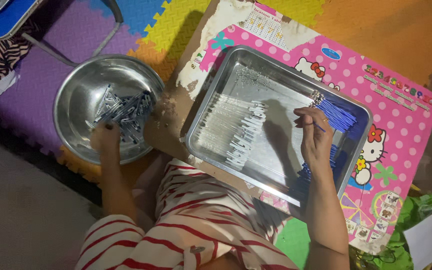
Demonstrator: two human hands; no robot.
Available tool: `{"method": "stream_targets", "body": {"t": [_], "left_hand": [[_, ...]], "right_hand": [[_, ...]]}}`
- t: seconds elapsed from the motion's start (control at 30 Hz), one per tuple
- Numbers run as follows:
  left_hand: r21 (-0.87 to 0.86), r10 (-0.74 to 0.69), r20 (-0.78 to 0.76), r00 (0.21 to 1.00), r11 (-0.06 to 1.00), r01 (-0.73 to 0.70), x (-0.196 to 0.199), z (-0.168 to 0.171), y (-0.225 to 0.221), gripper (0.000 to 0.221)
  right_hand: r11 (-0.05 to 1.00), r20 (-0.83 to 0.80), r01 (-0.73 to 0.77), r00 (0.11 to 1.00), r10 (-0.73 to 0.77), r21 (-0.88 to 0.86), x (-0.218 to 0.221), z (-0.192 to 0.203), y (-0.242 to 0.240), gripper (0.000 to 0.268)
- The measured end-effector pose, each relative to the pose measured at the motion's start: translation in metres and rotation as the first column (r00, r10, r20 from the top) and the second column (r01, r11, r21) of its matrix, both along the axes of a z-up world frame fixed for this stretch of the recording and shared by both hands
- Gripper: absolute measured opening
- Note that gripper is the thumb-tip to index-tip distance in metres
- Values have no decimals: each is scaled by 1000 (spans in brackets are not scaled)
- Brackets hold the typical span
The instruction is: The person assembles pens by inserting blue ink refills into white pen barrels and placing the finished pens into a metal tray.
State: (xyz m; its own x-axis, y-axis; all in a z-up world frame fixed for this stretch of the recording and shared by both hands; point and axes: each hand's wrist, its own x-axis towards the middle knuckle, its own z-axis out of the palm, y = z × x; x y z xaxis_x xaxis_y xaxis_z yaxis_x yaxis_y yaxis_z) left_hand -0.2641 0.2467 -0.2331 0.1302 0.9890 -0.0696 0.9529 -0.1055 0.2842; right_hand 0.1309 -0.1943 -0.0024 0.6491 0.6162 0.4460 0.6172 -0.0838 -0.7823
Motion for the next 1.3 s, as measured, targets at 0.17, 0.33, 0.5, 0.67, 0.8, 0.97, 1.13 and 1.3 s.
{"method": "stream_targets", "body": {"t": [0.17, 0.33, 0.5, 0.67, 0.8, 0.97, 1.13, 1.3], "left_hand": [[549, -296, 548, 783, 833, -69, 5, 25, 40, 29], [452, -433, 887, 161, 885, -112, 102, 180, -10, 31], [355, -311, 846, -433, 935, 23, 173, 199, -68, 28], [497, -106, 805, -583, 656, 568, 249, 169, -178, 79], [307, -146, 944, -296, 720, 623, 245, 229, -233, 23], [185, 146, 929, -340, 613, 768, 248, 233, -234, 18], [59, 326, 901, -285, 559, 827, 242, 240, -235, 31], [-17, 516, 818, -253, 463, 886, 236, 233, -233, 34]], "right_hand": [[996, -27, 47, 999, -45, 76, 10, -14, -8, 47], [991, -125, 60, 991, -45, 119, 3, -2, -6, 42], [982, -361, 63, 932, 6, 178, -6, -7, -3, 29], [943, -463, -282, 822, 333, 178, -30, 12, 0, 54], [955, -439, -282, 849, 294, 94, -46, 28, 8, 49], [960, -282, -276, 919, 277, 42, -44, 38, 10, 25], [969, -360, -244, 902, 237, 27, -29, 17, -4, 28], [979, -498, -126, 846, 190, 160, -12, -18, -19, 28]]}}
